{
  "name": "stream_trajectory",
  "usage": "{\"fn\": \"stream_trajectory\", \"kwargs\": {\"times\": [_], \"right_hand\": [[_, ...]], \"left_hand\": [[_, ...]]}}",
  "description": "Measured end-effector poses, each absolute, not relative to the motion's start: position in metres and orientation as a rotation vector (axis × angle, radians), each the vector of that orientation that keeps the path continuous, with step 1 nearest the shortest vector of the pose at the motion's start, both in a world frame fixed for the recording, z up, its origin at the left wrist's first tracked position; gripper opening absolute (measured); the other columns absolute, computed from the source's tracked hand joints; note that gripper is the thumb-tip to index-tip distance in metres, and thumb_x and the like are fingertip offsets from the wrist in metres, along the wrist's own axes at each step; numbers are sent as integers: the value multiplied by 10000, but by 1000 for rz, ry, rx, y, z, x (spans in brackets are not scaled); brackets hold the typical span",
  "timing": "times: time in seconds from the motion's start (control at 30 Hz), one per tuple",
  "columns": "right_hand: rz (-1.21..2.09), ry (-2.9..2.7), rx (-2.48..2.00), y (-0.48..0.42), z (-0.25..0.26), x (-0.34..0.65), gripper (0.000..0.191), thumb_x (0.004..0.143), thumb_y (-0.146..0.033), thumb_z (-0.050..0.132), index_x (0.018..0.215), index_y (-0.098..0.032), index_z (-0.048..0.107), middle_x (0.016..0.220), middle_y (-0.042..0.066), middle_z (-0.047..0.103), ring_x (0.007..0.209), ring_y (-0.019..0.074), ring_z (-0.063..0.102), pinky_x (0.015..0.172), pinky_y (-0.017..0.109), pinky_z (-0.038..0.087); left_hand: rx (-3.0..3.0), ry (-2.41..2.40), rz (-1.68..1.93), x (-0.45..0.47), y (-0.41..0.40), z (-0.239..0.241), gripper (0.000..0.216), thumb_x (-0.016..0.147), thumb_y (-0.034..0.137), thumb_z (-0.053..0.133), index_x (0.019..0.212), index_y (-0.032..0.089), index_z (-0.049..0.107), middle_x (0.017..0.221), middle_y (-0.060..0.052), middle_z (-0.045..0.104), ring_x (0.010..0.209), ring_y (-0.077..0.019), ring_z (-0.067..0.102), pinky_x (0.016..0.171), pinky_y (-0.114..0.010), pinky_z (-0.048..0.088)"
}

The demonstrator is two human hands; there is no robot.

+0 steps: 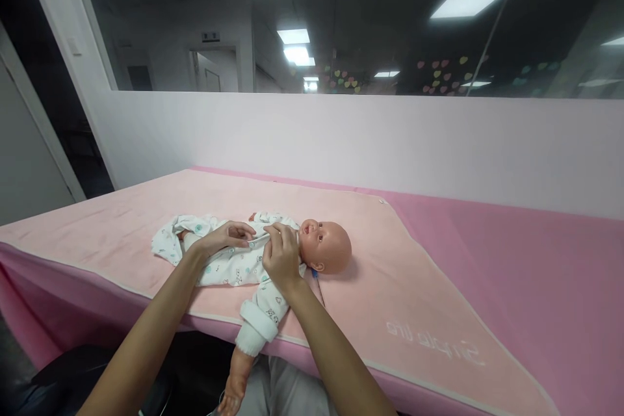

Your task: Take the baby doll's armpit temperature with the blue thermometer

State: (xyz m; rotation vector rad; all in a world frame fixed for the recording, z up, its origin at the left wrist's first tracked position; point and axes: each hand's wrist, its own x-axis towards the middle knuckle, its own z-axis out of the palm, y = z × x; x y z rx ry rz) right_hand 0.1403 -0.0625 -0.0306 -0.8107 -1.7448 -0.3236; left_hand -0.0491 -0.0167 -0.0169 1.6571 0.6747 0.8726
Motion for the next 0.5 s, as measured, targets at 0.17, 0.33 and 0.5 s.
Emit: {"fn": "stream_trajectory", "kwargs": {"times": [0.17,0.33,0.5], "right_hand": [[-316,-1970,-764,-65,-28,132,262,780,-93,399,976,-196,538,964,74,569,932,208,496,863,407,397],[-287,-2094,-780,-64,-27,130,173,804,-135,421,910,-192,545,924,62,585,899,183,509,891,386,373],[-302,-2154,-813,-64,-27,131,131,814,-178,444,893,-189,548,854,54,592,853,182,522,883,381,354]], "left_hand": [[1694,675,884,-45,-21,-15,335,618,221,727,933,137,649,753,-33,613,745,-133,545,735,-261,419],[1710,672,878,-42,-25,-11,264,619,231,717,849,129,637,746,-34,600,721,-125,526,707,-243,409],[1649,629,851,-42,-29,-7,200,639,215,676,793,132,579,679,-8,547,671,-105,499,641,-209,387]]}}
